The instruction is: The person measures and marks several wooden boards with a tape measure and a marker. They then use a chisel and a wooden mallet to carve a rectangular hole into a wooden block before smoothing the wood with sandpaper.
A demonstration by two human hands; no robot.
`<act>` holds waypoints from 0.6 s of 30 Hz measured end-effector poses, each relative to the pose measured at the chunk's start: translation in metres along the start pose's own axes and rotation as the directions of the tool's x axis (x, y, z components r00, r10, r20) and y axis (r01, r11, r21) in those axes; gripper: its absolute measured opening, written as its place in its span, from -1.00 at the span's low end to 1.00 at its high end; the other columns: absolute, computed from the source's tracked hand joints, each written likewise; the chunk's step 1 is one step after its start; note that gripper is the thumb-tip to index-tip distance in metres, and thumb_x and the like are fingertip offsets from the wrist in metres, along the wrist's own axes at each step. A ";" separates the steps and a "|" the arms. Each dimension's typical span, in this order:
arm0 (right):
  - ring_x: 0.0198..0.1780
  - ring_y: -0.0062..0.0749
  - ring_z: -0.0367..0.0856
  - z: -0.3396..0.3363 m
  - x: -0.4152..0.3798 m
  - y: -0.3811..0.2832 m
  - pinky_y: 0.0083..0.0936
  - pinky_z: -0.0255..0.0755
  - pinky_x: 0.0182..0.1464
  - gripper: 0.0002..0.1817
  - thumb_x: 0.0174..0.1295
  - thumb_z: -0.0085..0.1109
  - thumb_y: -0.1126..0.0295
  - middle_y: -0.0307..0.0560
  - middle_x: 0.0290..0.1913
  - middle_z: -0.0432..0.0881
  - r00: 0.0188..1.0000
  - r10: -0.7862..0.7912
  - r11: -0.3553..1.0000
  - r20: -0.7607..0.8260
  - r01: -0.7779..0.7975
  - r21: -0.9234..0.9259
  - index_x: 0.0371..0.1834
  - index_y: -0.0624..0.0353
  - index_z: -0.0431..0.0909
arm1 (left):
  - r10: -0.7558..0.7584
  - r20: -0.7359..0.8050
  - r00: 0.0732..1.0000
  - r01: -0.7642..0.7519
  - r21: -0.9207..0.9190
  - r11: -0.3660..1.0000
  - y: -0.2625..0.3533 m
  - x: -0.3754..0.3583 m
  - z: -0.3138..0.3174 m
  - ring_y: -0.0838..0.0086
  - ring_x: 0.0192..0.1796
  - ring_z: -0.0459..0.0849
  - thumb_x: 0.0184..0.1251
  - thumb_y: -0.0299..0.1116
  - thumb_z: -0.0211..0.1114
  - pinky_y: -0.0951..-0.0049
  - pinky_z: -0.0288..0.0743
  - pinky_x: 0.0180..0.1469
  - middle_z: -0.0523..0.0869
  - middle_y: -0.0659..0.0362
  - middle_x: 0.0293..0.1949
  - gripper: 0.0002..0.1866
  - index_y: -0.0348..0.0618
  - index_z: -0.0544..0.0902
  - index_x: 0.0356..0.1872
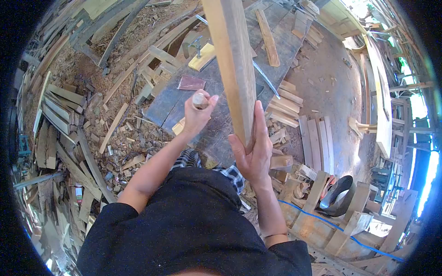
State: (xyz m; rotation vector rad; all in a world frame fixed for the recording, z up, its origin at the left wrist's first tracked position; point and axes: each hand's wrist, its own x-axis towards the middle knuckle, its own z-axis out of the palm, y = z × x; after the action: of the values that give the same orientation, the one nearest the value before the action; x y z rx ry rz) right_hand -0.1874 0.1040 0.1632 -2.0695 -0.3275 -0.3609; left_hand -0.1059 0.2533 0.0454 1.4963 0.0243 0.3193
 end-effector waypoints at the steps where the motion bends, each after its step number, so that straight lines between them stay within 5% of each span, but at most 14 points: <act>1: 0.22 -0.04 0.58 0.002 0.003 -0.002 -0.25 0.45 0.20 -0.20 0.22 0.27 0.42 0.21 0.30 0.48 0.996 -0.084 0.996 -0.029 0.085 0.021 0.51 0.28 0.11 | 0.019 0.025 1.000 -0.019 0.010 1.000 -0.001 -0.001 0.002 0.75 -0.49 0.34 0.26 -0.38 0.41 0.56 0.33 -0.47 0.43 0.38 -0.62 -0.71 -0.20 0.47 -0.53; 2: 0.01 -0.02 0.69 0.010 0.005 0.004 -0.26 0.55 0.03 -0.16 0.18 0.31 0.40 0.18 0.11 0.61 0.976 -0.214 0.975 -0.042 0.211 -0.073 0.52 0.20 0.11 | 0.030 0.072 0.997 -0.035 0.060 0.998 -0.006 -0.003 0.001 0.73 -0.47 0.48 0.22 -0.39 0.44 0.53 0.43 -0.42 0.56 0.29 -0.61 -0.78 -0.25 0.57 -0.47; 3: 0.01 -0.02 0.69 0.012 0.005 0.009 -0.26 0.55 0.03 -0.16 0.18 0.31 0.40 0.18 0.11 0.61 0.975 -0.217 0.974 -0.045 0.213 -0.076 0.52 0.20 0.11 | 0.035 0.074 0.997 -0.039 0.058 0.998 -0.005 -0.005 0.003 0.73 -0.47 0.48 0.22 -0.39 0.44 0.53 0.43 -0.42 0.56 0.29 -0.61 -0.78 -0.25 0.57 -0.47; 5: -0.19 -0.05 0.69 0.016 0.002 0.018 -0.27 0.57 -0.14 -0.13 0.14 0.33 0.39 0.13 -0.12 0.62 0.900 0.164 0.911 0.404 0.019 -0.413 0.54 0.10 0.12 | -0.004 0.095 0.995 0.005 -0.006 1.000 -0.004 -0.011 0.006 0.66 -0.40 0.64 0.18 -0.40 0.45 0.50 0.52 -0.35 0.70 0.19 -0.53 -0.84 -0.26 0.67 -0.34; 6: -0.34 -0.04 0.62 0.018 0.003 0.023 -0.25 0.54 -0.25 -0.13 0.13 0.33 0.36 0.07 -0.27 0.57 0.926 0.078 0.926 0.369 0.069 -0.370 0.54 -0.01 0.14 | 0.023 0.137 0.990 -0.023 -0.003 1.000 -0.008 -0.007 0.002 0.53 -0.34 0.75 0.12 -0.42 0.45 0.47 0.59 -0.28 0.78 0.11 -0.42 -0.79 -0.25 0.71 -0.22; 13: -0.31 -0.02 0.63 0.022 -0.001 0.017 -0.19 0.54 -0.23 -0.16 0.18 0.30 0.31 0.04 -0.26 0.59 0.975 -0.222 0.966 -0.006 0.219 -0.139 0.54 -0.06 0.13 | 0.052 0.192 0.980 -0.077 0.129 0.989 -0.022 -0.012 -0.002 0.50 -0.29 0.76 0.07 -0.46 0.43 0.48 0.60 -0.19 0.79 0.07 -0.32 -0.75 -0.28 0.70 -0.19; 15: -0.21 -0.03 0.67 0.024 -0.007 0.028 -0.22 0.55 -0.15 -0.14 0.16 0.31 0.35 0.10 -0.16 0.62 0.952 0.083 0.965 0.296 -0.003 -0.261 0.55 0.05 0.11 | 0.097 0.162 0.982 -0.111 0.082 0.990 -0.017 -0.015 0.001 0.57 -0.36 0.68 0.08 -0.46 0.44 0.47 0.56 -0.25 0.75 0.19 -0.40 -0.82 -0.26 0.67 -0.30; 18: -0.02 0.03 0.66 0.020 -0.005 0.034 -0.25 0.53 0.02 -0.18 0.19 0.28 0.38 0.21 0.09 0.58 0.962 0.047 0.975 0.269 0.014 -0.220 0.53 0.17 0.11 | 0.024 0.066 0.998 -0.014 -0.150 0.989 -0.005 -0.004 0.000 0.65 -0.45 0.55 0.14 -0.41 0.45 0.51 0.48 -0.35 0.64 0.33 -0.51 -0.82 -0.21 0.60 -0.43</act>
State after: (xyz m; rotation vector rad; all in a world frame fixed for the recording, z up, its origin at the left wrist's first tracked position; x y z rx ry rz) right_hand -0.1771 0.1042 0.1251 -2.3444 -0.4517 -0.1029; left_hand -0.1087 0.2518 0.0396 1.3578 -0.0666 0.2796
